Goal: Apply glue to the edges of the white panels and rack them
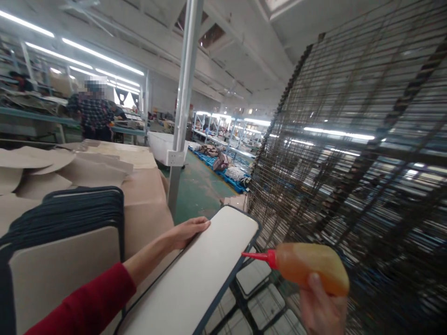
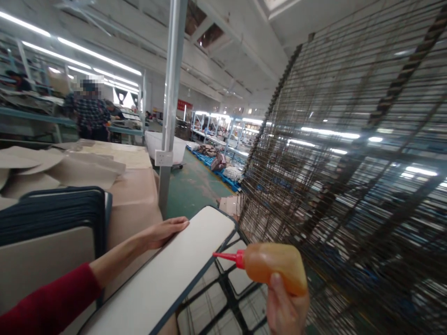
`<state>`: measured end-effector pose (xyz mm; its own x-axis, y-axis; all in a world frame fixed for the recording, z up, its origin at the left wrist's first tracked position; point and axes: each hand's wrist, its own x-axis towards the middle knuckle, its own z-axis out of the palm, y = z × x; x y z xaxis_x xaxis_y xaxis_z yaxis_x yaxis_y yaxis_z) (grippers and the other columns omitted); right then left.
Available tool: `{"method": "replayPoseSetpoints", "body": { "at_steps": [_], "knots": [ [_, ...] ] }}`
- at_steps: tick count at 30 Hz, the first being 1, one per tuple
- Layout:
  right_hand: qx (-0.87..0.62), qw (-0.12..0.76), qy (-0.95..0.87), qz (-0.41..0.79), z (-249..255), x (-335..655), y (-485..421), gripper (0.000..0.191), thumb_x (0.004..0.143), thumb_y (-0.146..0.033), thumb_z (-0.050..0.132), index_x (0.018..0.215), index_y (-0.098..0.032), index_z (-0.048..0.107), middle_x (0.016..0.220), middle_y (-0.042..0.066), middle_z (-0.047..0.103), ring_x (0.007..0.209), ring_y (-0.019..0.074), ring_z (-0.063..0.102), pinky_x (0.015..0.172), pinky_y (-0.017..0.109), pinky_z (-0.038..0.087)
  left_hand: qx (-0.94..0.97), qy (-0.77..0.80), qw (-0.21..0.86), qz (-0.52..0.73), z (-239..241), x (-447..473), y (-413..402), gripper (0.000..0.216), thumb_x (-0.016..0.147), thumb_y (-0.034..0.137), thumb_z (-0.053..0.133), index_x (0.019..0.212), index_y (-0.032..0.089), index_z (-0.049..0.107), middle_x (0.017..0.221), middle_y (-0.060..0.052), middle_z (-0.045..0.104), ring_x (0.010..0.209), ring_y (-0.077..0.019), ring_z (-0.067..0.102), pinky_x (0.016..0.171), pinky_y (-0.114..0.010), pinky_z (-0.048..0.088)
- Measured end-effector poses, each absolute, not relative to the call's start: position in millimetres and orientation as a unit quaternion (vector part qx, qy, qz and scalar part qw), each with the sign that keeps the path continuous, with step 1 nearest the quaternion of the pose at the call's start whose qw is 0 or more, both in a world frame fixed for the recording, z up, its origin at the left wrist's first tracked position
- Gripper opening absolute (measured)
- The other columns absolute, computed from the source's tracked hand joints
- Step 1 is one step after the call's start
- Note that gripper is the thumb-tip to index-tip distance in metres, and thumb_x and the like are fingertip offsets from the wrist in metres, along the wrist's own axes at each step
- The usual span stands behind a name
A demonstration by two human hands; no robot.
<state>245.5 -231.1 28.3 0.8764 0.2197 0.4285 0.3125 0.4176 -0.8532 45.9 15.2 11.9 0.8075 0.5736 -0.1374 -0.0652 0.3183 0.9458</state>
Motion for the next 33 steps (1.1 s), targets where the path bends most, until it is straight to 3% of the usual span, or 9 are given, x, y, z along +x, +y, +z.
{"method": "replayPoseSetpoints", "body": {
  "at_steps": [8, 14, 20, 26, 33],
  "knots": [
    [-0.572, 0.755, -0.315, -0.055, 11, 262, -247, 0.035, 0.057, -0.041, 0.080, 0.077, -0.018, 0.064, 0.071, 0.006, 0.066, 0.065, 0.0208, 0.061, 0.061, 0.031, 0.049, 0.554, 0.241, 0.767, 0.217, 20, 44, 6, 0.060, 0.047, 0.058, 0.083, 0.075, 0.019, 0.047, 0.059, 0.006, 0.057, 0.049, -0.0080, 0.050, 0.046, -0.020, 0.041],
    [-0.533, 0.793, -0.294, 0.016, 11, 255, -251, 0.033, 0.063, -0.042, 0.076, 0.084, -0.019, 0.064, 0.074, 0.005, 0.066, 0.075, 0.0216, 0.062, 0.072, 0.034, 0.050, 0.542, 0.254, 0.765, 0.237, 26, 45, -6, 0.060, 0.045, 0.056, 0.084, 0.075, 0.018, 0.048, 0.058, 0.005, 0.057, 0.049, -0.0088, 0.052, 0.047, -0.021, 0.042],
    [-0.533, 0.796, -0.285, 0.040, 17, 247, -261, 0.037, 0.050, -0.037, 0.083, 0.078, -0.020, 0.064, 0.071, 0.003, 0.066, 0.069, 0.0195, 0.062, 0.065, 0.028, 0.052, 0.539, 0.268, 0.762, 0.239, 29, 48, -15, 0.054, 0.051, 0.050, 0.084, 0.075, 0.019, 0.048, 0.059, 0.005, 0.059, 0.049, -0.0095, 0.053, 0.047, -0.022, 0.044],
    [-0.554, 0.763, -0.332, 0.016, 7, 256, -273, 0.033, 0.056, -0.039, 0.081, 0.077, -0.018, 0.066, 0.072, 0.005, 0.068, 0.066, 0.0206, 0.065, 0.060, 0.027, 0.053, 0.542, 0.263, 0.761, 0.241, 33, 55, -16, 0.045, 0.059, 0.045, 0.081, 0.075, 0.018, 0.048, 0.059, 0.004, 0.060, 0.048, -0.0105, 0.055, 0.048, -0.022, 0.044],
    [-0.583, 0.730, -0.356, 0.027, 0, 263, -283, 0.036, 0.052, -0.045, 0.082, 0.069, -0.017, 0.068, 0.068, 0.008, 0.067, 0.064, 0.0244, 0.065, 0.057, 0.030, 0.054, 0.541, 0.267, 0.763, 0.233, 39, 63, -17, 0.037, 0.068, 0.040, 0.077, 0.076, 0.019, 0.047, 0.060, 0.003, 0.061, 0.050, -0.0118, 0.057, 0.050, -0.024, 0.047]
  ]
}}
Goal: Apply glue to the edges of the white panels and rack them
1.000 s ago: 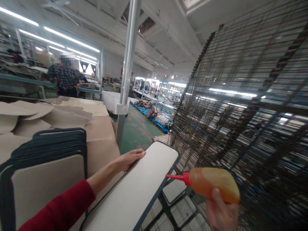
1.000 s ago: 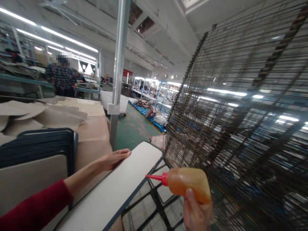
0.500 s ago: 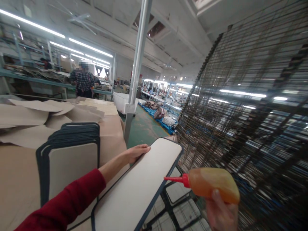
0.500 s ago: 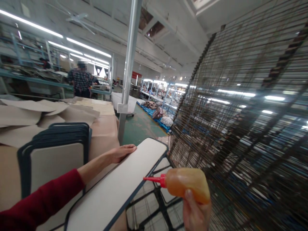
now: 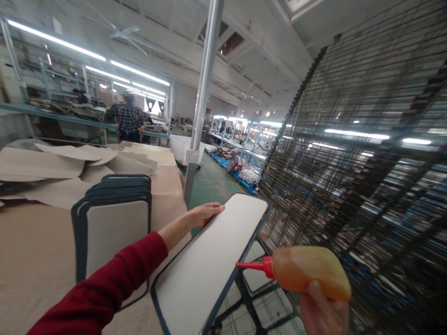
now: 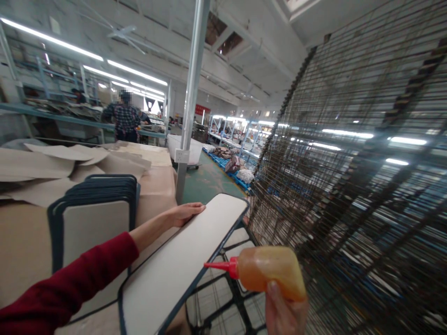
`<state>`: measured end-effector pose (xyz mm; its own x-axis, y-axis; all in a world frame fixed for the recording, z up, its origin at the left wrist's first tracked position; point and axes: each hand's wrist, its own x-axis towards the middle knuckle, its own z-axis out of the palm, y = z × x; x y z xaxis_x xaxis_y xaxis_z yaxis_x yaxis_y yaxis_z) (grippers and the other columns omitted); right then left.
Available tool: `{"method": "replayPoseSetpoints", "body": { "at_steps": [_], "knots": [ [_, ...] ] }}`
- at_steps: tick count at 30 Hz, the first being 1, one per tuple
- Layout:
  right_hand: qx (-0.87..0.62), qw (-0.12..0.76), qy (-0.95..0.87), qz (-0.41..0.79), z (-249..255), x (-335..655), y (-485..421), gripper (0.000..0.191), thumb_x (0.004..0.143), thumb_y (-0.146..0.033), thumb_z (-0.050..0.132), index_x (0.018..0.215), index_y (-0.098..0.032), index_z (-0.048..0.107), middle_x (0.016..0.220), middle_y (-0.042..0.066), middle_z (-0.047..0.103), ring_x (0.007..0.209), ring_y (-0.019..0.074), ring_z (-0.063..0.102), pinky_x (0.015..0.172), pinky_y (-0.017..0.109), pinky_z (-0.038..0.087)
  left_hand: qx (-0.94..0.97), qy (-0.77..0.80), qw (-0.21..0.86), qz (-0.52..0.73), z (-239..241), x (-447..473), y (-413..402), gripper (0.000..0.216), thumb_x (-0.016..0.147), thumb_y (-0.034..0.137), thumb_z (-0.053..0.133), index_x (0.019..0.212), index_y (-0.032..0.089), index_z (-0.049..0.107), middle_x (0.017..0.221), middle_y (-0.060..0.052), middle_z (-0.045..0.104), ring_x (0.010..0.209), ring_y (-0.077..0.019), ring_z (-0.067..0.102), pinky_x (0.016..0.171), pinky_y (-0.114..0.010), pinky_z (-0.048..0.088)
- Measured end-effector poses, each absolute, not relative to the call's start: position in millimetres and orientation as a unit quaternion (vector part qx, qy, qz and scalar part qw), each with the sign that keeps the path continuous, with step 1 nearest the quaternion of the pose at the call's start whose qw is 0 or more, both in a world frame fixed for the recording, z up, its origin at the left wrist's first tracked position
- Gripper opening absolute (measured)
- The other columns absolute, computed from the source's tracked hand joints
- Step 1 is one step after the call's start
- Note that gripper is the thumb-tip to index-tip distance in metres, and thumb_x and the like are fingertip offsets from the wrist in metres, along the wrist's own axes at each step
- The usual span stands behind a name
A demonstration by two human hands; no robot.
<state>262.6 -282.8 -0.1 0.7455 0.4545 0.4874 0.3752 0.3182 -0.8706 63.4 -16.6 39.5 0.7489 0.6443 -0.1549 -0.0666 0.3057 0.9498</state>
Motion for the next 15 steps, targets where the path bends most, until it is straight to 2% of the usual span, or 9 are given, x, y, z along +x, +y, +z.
{"method": "replayPoseSetpoints", "body": {
  "at_steps": [7, 15],
  "knots": [
    [-0.540, 0.777, -0.320, 0.043, 17, 247, -282, 0.037, 0.051, -0.047, 0.082, 0.067, -0.018, 0.066, 0.061, 0.006, 0.065, 0.054, 0.0184, 0.059, 0.049, 0.027, 0.049, 0.536, 0.276, 0.763, 0.234, 46, 71, -13, 0.030, 0.074, 0.034, 0.073, 0.077, 0.018, 0.048, 0.062, 0.002, 0.062, 0.051, -0.0124, 0.058, 0.052, -0.025, 0.049],
    [-0.568, 0.732, -0.373, 0.053, -3, 259, -284, 0.040, 0.050, -0.052, 0.084, 0.062, -0.021, 0.062, 0.063, 0.007, 0.065, 0.058, 0.0235, 0.059, 0.051, 0.035, 0.051, 0.540, 0.270, 0.763, 0.234, 50, 72, -3, 0.030, 0.069, 0.030, 0.077, 0.077, 0.017, 0.052, 0.066, 0.000, 0.064, 0.055, -0.0139, 0.059, 0.056, -0.027, 0.050]
  ]
}}
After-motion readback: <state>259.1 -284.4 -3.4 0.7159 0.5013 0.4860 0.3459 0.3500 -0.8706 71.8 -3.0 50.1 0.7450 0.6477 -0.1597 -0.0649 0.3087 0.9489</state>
